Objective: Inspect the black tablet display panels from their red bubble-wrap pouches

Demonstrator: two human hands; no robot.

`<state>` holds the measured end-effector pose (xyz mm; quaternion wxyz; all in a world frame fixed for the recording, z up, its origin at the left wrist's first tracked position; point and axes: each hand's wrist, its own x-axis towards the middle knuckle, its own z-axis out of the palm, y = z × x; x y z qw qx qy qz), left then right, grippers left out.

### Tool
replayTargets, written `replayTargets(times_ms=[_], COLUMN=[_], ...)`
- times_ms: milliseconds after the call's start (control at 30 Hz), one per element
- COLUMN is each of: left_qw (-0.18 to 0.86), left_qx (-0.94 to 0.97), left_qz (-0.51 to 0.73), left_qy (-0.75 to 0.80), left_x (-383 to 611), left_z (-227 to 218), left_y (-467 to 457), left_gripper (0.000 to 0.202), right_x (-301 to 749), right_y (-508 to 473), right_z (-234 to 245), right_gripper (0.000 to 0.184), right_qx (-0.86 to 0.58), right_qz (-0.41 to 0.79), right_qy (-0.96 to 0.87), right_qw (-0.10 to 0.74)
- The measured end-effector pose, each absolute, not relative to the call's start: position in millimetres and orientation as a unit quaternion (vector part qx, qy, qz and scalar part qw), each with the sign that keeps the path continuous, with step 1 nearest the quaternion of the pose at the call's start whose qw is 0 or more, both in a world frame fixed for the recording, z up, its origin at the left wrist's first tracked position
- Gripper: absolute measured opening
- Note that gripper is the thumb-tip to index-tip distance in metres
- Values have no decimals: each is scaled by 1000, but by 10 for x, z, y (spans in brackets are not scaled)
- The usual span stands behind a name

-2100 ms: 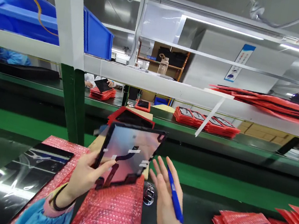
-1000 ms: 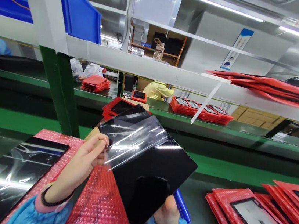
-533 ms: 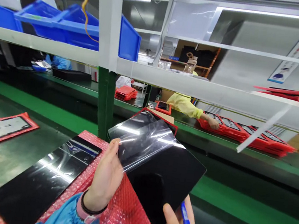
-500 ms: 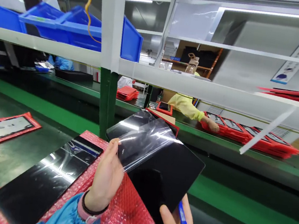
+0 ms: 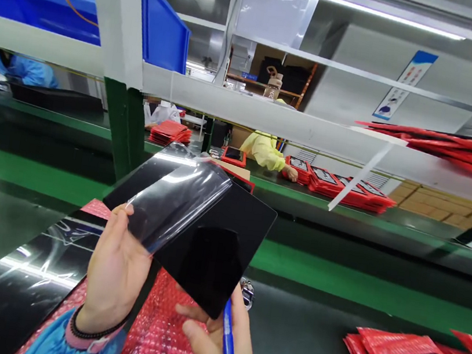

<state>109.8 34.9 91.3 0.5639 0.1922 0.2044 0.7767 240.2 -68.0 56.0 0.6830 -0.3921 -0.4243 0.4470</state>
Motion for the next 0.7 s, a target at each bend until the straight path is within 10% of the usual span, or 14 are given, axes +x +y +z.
replayTargets(times_ms=[700], left_qw=[623], left_qx=[212], left_qz=[725], left_qy=[203], left_x=[988], left_z=[1007], left_y=[428], left_gripper=[8], right_x=[2378], right_y=[-841], right_z=[748], right_gripper=[42], right_qx=[-446], right_qz=[421], right_qy=[-358], right_qw=[703])
